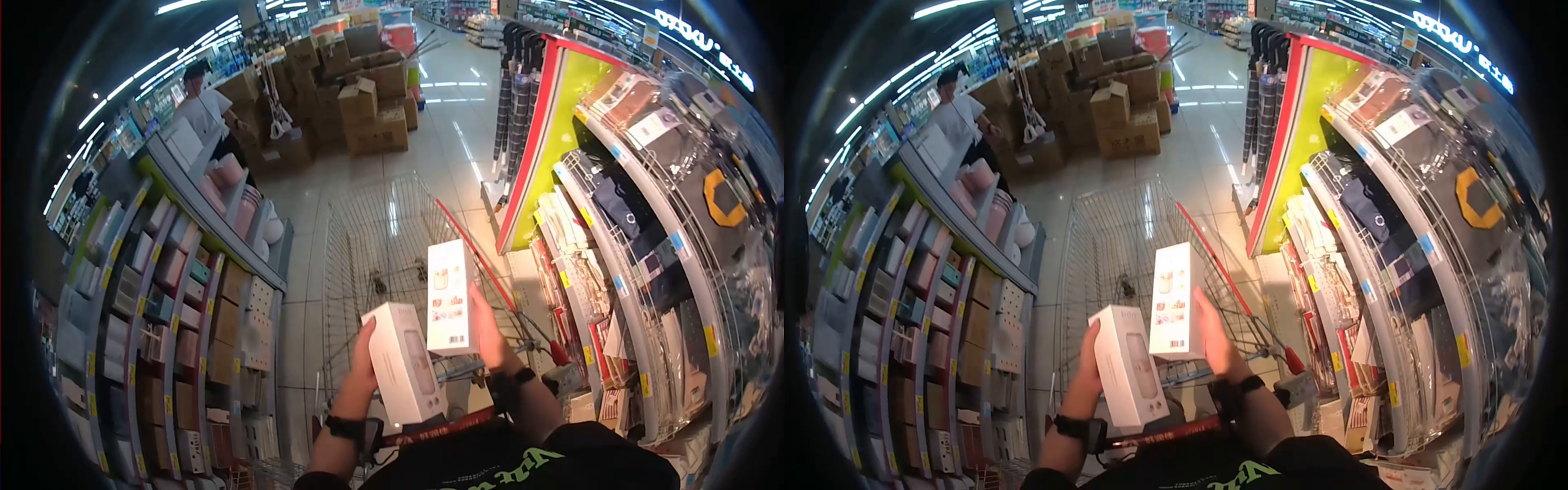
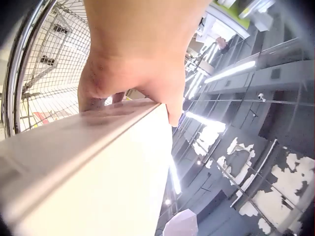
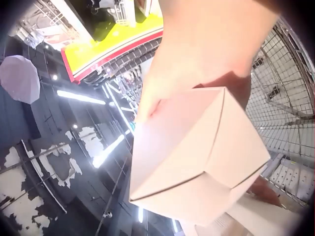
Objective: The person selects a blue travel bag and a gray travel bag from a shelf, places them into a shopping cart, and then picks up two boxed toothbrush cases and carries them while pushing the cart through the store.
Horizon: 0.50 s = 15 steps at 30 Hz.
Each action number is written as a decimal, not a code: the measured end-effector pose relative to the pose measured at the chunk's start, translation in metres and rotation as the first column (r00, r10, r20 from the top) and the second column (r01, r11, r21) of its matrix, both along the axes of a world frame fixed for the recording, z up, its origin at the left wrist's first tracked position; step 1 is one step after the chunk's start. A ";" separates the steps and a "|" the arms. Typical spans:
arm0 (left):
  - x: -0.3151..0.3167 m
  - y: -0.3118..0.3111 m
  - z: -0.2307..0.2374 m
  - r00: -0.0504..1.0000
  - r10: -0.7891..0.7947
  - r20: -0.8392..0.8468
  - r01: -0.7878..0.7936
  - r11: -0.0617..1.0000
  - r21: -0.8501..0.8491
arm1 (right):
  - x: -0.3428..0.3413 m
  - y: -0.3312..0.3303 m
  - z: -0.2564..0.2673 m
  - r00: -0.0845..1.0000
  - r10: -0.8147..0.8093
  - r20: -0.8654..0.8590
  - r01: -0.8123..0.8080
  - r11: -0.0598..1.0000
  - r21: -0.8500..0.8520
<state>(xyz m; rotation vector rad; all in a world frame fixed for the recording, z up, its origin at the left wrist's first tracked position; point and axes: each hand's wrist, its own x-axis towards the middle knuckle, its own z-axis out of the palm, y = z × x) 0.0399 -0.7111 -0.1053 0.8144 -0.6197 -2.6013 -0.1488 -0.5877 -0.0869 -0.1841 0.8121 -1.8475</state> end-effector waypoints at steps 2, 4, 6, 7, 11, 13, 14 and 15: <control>-0.019 -0.027 0.003 1.000 -0.026 0.004 0.026 1.000 0.000 | -0.016 -0.023 0.010 0.969 0.204 0.137 -0.183 0.971 -0.153; -0.038 -0.051 0.000 0.999 -0.053 -0.003 0.053 0.999 0.000 | -0.043 -0.057 -0.015 0.988 0.151 0.032 -0.149 0.987 -0.055; -0.058 -0.079 -0.002 0.997 -0.077 -0.017 0.079 0.991 0.105 | -0.069 -0.085 -0.030 0.947 0.308 0.091 -0.285 0.937 -0.204; -0.066 -0.091 -0.002 0.996 -0.085 -0.020 0.086 0.989 0.117 | -0.072 -0.095 -0.036 0.941 0.278 0.194 -0.231 0.945 -0.233; -0.101 -0.144 -0.006 0.973 -0.200 -0.111 0.219 0.957 0.190 | -0.115 -0.144 -0.040 0.930 0.314 0.189 -0.273 0.938 -0.215; -0.122 -0.164 -0.010 0.958 -0.254 -0.130 0.277 0.938 0.207 | -0.135 -0.169 -0.029 0.933 0.335 0.132 -0.284 0.910 -0.304; -0.133 -0.173 -0.009 0.958 -0.260 -0.125 0.278 0.947 0.160 | -0.145 -0.182 -0.027 0.929 0.362 0.077 -0.306 0.868 -0.392; -0.140 -0.182 -0.008 0.958 -0.267 -0.107 0.280 0.953 0.120 | -0.152 -0.196 -0.029 0.956 0.290 0.049 -0.246 0.881 -0.405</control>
